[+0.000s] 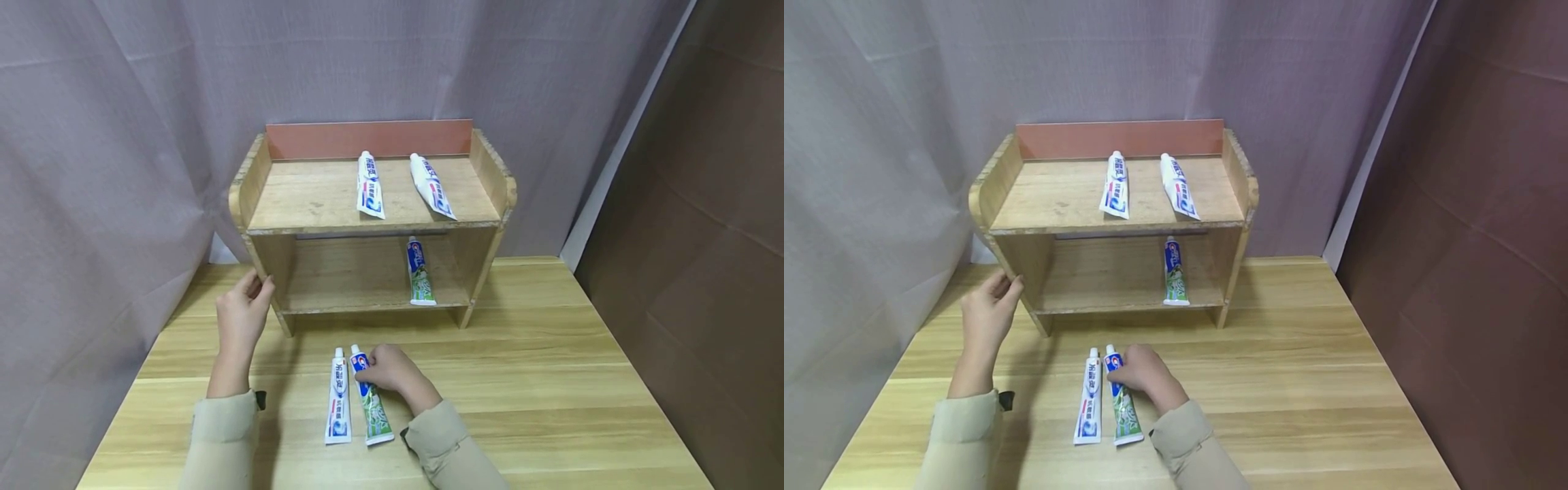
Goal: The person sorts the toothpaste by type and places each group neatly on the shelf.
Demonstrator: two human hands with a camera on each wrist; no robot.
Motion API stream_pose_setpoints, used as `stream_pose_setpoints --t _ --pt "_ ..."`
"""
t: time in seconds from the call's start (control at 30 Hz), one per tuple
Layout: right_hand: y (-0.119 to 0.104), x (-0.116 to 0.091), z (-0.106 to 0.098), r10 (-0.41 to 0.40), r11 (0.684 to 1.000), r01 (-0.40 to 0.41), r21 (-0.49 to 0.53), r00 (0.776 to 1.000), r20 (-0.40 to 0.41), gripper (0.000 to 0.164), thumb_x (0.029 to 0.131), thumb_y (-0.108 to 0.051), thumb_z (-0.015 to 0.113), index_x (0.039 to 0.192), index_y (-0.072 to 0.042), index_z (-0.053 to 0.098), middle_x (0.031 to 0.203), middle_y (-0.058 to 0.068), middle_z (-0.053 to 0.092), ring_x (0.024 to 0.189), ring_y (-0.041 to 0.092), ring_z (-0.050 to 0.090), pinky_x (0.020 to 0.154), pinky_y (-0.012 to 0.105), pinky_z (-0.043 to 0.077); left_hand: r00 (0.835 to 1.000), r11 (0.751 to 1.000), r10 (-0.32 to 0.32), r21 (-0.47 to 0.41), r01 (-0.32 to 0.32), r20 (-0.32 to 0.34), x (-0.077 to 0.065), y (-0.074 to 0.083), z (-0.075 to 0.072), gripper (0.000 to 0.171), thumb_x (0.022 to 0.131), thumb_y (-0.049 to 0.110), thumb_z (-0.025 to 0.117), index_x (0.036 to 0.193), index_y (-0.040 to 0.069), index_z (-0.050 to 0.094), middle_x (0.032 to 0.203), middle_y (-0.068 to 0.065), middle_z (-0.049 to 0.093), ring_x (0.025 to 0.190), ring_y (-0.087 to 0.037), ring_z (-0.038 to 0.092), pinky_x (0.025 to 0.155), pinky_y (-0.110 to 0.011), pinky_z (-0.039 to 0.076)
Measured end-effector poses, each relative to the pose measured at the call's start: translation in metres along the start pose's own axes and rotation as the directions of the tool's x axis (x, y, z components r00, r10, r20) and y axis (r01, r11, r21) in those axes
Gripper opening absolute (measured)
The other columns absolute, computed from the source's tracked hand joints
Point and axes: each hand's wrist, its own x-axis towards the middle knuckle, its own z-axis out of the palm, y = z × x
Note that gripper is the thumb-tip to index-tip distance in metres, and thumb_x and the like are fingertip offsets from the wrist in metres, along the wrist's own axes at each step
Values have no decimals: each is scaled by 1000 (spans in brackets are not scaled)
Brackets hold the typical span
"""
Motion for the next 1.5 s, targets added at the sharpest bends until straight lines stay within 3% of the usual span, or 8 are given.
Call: stream_pose_setpoints --t 0.33,1.5 --pt "7 3 -1 -13 999 12 39 1000 10 44 82 -32 81 59 -15 48 53 -6 44 48 9 39 44 21 33 1000 1000 1 6 -1 0 0 0 -1 25 95 20 68 115 7 75 104 -17 74 94 -29 74 80 -35 61" --pt "7 1 0 -18 1000 18 12 1000 1 45 82 -37 82 59 -15 49 54 -7 46 49 9 41 45 21 35 1000 1000 15 -1 -15 -4 0 0 0 25 95 17 67 116 5 74 105 -18 73 93 -31 74 79 -33 60"
